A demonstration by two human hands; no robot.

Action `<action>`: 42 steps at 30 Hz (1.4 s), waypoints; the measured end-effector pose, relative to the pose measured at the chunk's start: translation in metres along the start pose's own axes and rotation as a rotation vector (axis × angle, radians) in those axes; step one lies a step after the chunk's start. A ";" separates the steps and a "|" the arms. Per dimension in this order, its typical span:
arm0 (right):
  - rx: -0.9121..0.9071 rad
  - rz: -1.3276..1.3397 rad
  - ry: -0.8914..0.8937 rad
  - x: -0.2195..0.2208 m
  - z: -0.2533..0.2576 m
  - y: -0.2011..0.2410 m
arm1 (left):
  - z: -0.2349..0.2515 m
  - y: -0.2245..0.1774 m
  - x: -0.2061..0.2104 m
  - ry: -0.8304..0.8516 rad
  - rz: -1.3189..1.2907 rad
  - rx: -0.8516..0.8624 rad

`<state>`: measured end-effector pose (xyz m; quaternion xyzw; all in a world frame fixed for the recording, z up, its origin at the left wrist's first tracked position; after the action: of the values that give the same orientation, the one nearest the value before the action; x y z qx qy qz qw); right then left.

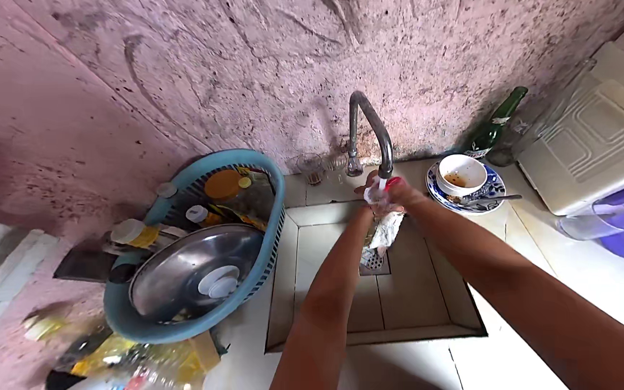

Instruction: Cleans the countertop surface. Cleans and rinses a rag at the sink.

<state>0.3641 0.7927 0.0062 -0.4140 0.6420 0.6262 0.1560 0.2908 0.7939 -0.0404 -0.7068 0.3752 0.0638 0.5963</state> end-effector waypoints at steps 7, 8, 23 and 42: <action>0.078 0.183 0.259 -0.016 -0.003 -0.059 | 0.000 0.013 -0.017 0.080 -0.283 0.097; 0.054 0.210 0.254 -0.018 -0.008 -0.059 | -0.008 0.013 -0.020 0.088 -0.256 0.078; -0.028 0.529 -0.641 0.065 -0.016 -0.029 | -0.003 0.059 0.046 -0.144 -0.818 -0.287; -0.108 0.865 -0.297 -0.073 -0.034 -0.007 | -0.018 0.015 -0.022 -0.164 -0.171 0.235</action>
<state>0.4246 0.7869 0.0594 -0.0213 0.6929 0.7189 -0.0514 0.2597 0.7874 -0.0351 -0.6540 0.2685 0.0258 0.7068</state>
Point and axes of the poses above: each hand's wrist, its own z-axis towards the middle knuckle, its own x-axis out of the palm, y = z × x, the point moved 3 cm from there along z, towards the middle knuckle, and after that the axes turned 9 degrees about -x, right-handed, at the moved point
